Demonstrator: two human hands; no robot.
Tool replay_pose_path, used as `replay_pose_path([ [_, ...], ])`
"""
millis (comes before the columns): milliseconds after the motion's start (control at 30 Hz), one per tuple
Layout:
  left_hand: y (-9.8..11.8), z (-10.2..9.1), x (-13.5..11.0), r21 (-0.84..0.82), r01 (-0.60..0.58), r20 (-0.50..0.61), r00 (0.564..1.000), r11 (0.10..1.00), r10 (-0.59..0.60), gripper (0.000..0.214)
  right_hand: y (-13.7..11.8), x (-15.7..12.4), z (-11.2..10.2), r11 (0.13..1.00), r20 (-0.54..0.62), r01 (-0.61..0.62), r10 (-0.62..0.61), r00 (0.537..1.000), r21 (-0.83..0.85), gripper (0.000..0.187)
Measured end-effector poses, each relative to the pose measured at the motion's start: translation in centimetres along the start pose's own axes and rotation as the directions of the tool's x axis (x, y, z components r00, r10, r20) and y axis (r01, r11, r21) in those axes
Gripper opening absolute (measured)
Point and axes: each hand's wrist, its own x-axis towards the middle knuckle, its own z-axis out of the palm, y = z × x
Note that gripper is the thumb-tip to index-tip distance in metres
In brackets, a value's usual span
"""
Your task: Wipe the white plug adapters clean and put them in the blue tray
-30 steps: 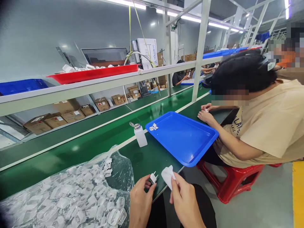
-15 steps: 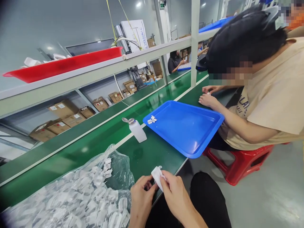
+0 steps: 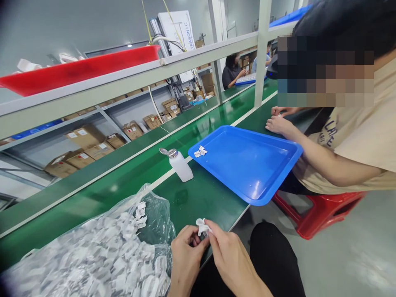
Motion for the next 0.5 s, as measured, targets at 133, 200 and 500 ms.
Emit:
replay_pose_path([
  [133, 0.0, 0.1, 0.2, -0.02, -0.008, 0.0, 1.0, 1.0, 0.008, 0.017, -0.4, 0.1, 0.3, 0.981, -0.002, -0.108, 0.109, 0.994, 0.161, 0.046],
  [200, 0.1, 0.1, 0.3, -0.037, 0.006, -0.005, 1.0, 0.999, -0.006, 0.018, -0.7, 0.2, 0.1, 0.979, 0.01, -0.128, 0.128, 0.992, 0.159, 0.046],
  [500, 0.1, 0.2, 0.0, 0.026, 0.052, -0.058, 0.997, 0.998, -0.05, 0.02, -3.6, 1.8, -0.7, 0.989, 0.093, -0.123, 0.13, 0.987, -0.08, 0.031],
])
